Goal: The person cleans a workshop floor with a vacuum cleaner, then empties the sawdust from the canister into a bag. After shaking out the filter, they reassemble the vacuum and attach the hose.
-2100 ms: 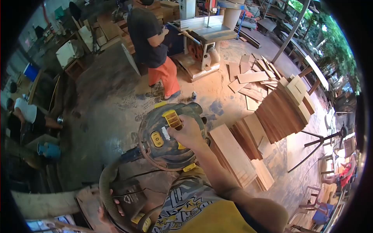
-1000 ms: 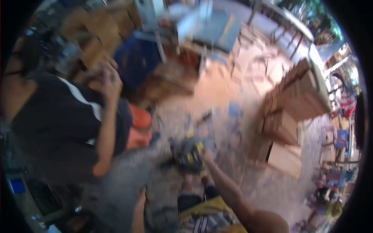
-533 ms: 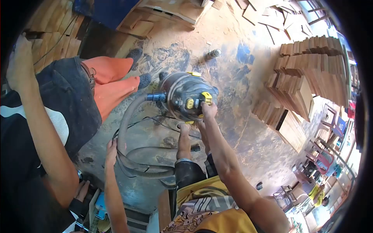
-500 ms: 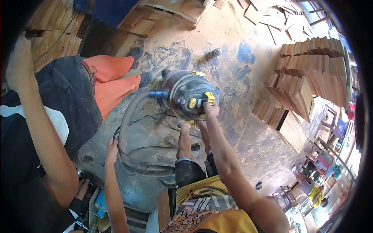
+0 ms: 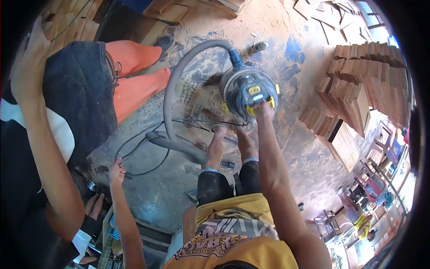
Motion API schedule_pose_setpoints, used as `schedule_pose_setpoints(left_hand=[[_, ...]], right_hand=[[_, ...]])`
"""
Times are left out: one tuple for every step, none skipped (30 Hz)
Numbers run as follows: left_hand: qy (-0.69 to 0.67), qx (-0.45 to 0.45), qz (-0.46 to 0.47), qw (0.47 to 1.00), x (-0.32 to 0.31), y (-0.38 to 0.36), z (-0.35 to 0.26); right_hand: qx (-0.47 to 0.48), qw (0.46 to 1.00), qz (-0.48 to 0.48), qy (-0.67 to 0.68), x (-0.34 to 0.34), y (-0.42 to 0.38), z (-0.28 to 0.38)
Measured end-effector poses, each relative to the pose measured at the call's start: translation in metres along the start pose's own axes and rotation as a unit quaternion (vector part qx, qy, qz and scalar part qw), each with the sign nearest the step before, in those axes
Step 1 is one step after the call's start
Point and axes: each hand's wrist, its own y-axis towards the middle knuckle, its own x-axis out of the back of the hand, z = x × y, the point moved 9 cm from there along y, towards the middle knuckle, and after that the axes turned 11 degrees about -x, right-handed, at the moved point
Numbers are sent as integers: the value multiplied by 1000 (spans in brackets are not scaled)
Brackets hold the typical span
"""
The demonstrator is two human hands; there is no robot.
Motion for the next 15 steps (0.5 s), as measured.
schedule_pose_setpoints(left_hand=[[-71,20,10,997,10,-9,4],[-142,37,17,989,19,-20,4],[-225,34,44,973,14,-47,-8],[-269,38,65,960,-3,-90,-22],[-316,41,84,944,-30,-139,-32],[-350,24,55,935,-50,-175,-29],[-386,5,30,922,-71,-206,-23],[-432,5,88,897,-101,-238,-14],[-474,6,148,868,-125,-265,-6],[-504,1,151,850,-138,-281,2],[-534,-2,152,831,-150,-297,12],[-558,-1,153,815,-153,-314,19],[-528,-26,126,840,-146,-321,19],[-500,-55,101,859,-141,-323,12],[-475,-87,74,873,-137,-322,6]], right_hand=[[60,996,-32,-50,2,26,9],[119,986,-60,-98,2,41,16],[108,980,-84,-141,2,32,26],[97,972,-105,-186,-2,11,41],[90,927,-199,-305,-6,-29,54],[171,906,-170,-349,-20,-49,42],[225,895,-77,-377,-39,-96,32],[274,878,23,-391,-57,-148,18],[195,865,260,-382,-77,-170,-32],[151,802,354,-457,-81,-212,-66],[146,754,427,-476,-69,-236,-97],[-79,673,500,-539,-44,-258,-138],[-57,663,513,-542,-27,-295,-129],[-27,652,527,-545,-9,-335,-114],[-50,669,518,-531,7,-354,-99]])
